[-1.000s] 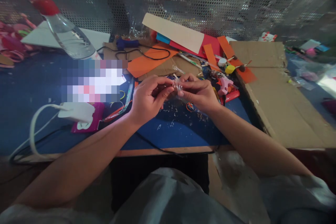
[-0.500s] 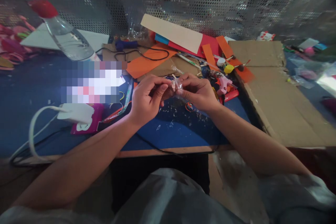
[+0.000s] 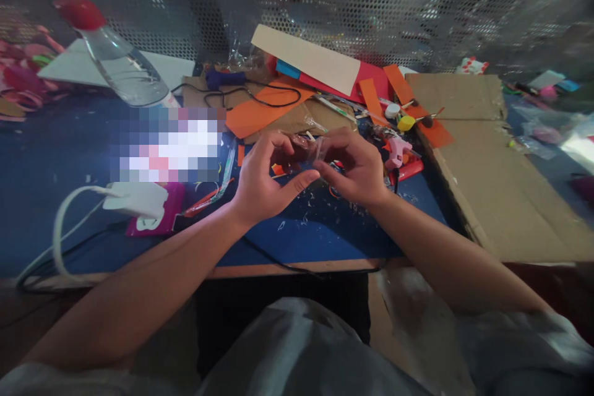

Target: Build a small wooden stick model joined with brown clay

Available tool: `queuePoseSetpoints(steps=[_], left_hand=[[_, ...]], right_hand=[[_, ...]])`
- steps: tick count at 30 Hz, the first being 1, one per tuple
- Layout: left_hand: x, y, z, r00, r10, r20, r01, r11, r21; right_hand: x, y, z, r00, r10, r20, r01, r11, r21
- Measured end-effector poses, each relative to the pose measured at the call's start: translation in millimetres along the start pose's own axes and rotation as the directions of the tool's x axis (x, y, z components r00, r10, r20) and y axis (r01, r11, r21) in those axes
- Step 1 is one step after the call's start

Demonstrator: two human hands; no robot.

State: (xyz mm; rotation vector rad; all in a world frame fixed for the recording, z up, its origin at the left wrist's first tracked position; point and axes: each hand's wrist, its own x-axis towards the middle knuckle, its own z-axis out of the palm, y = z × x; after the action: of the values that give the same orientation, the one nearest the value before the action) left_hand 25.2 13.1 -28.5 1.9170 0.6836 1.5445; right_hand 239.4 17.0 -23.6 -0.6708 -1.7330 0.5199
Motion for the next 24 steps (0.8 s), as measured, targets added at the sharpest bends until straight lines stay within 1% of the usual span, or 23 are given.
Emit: queuePoseSetpoints(steps=[4,8,11,14,17,19,20,22,24], left_hand=[[-0.2,-4.3,3.1,1.0,0.016,-0.004,-0.016,1.0,-0.027],[0.4,-3.5,6.0,0.999,0.03,-0.025,-0.031,0.999,-0.022],[-1.3,-1.8,6.8,0.999,0.019,-0.026,-0.02,1.0,-0.015],[-3.1,-3.0,5.9,0.998,0.031,-0.045,-0.031,0.999,0.015],[-3.3,-5.3,4.0,0.993,0.071,-0.095,-0.064,0.996,0.069],[-2.8,-5.8,3.4,0.988,0.099,-0.119,-0.089,0.993,0.081],[-2.6,-5.6,3.5,0.987,0.108,-0.121,-0.1,0.993,0.07],[-2.6,-4.6,4.7,0.988,0.108,-0.114,-0.107,0.994,0.018],[-2.8,-3.6,6.6,0.993,0.085,-0.088,-0.09,0.995,-0.054]], right_hand=[[0.8,-8.7,0.0,0.994,-0.101,0.029,0.104,0.982,-0.158],[0.2,-14.0,0.7,0.982,-0.184,0.05,0.19,0.949,-0.25],[-0.1,-16.2,0.9,0.979,-0.205,0.022,0.203,0.941,-0.27],[-0.4,-20.4,1.3,0.979,-0.201,-0.029,0.188,0.949,-0.254],[-1.7,-23.7,1.8,0.985,-0.139,-0.1,0.114,0.968,-0.225],[-2.6,-22.4,2.1,0.989,-0.054,-0.136,0.036,0.991,-0.13],[-3.0,-20.7,2.1,0.991,-0.006,-0.133,-0.002,0.998,-0.062],[-3.4,-16.0,1.9,0.995,0.078,-0.057,-0.074,0.996,0.057],[-3.5,-11.7,1.3,0.989,0.135,0.06,-0.141,0.985,0.099]])
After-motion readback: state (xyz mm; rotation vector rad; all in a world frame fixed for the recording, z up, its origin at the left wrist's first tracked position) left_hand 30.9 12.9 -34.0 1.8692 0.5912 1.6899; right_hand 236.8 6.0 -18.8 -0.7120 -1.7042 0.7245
